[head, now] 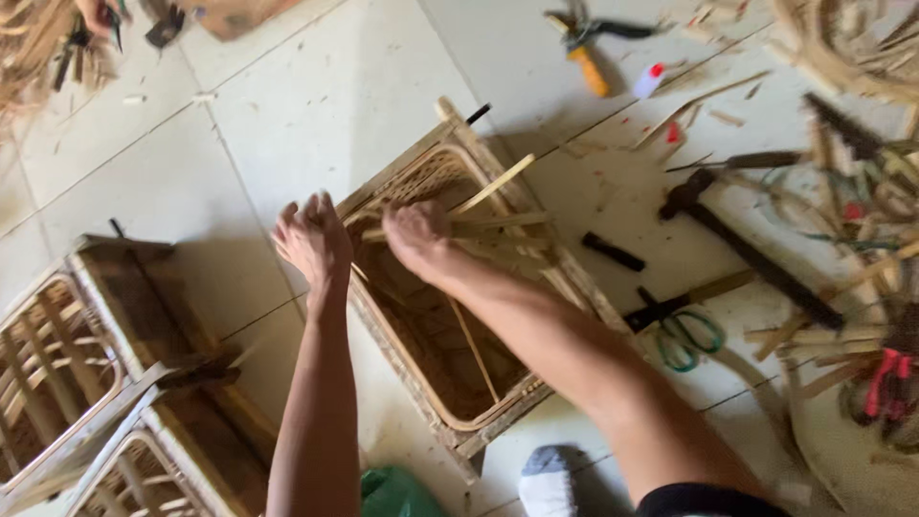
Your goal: The person assembles a rectangular woven basket by inserting bamboo strips into a wooden mold. They use a hammer to secure the strips and a lighter to heat and shape the bamboo edges.
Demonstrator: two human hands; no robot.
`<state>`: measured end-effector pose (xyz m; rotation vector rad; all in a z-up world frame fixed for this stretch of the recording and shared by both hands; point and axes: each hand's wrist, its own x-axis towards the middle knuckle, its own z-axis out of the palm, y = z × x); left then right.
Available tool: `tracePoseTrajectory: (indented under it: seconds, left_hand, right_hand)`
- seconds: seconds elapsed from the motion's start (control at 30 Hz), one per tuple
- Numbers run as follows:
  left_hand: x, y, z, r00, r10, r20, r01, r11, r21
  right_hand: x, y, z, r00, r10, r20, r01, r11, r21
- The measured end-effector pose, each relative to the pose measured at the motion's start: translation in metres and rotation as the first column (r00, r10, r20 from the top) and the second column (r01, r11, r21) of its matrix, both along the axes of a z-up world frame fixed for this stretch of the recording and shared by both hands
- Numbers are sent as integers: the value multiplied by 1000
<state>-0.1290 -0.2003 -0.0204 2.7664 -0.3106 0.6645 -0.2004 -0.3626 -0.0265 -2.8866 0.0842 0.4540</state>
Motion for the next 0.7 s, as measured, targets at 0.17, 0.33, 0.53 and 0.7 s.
tracePoseTrajectory:
  seconds: [0.17, 0.33, 0.53, 0.7]
  left_hand:
    - [-17, -13, -25, 980, -198, -10, 197, 977, -82]
    - [-38, -35, 80, 903, -256, -346, -56, 728, -684]
    - [-62, -38, 213, 785, -619, 24, 417, 498, -760]
    - [-117, -182, 210, 742, -665, -86, 138, 276, -951]
  right_hand:
    - [-39, -11, 99, 947, -320, 24, 180, 591, 786]
    - [-90, -113, 227, 809, -547, -216, 304, 74, 950]
    - [-183, -294, 183, 823, -551, 136, 531, 832, 160]
    - [-200, -296, 162, 824, -563, 58, 566, 816, -118]
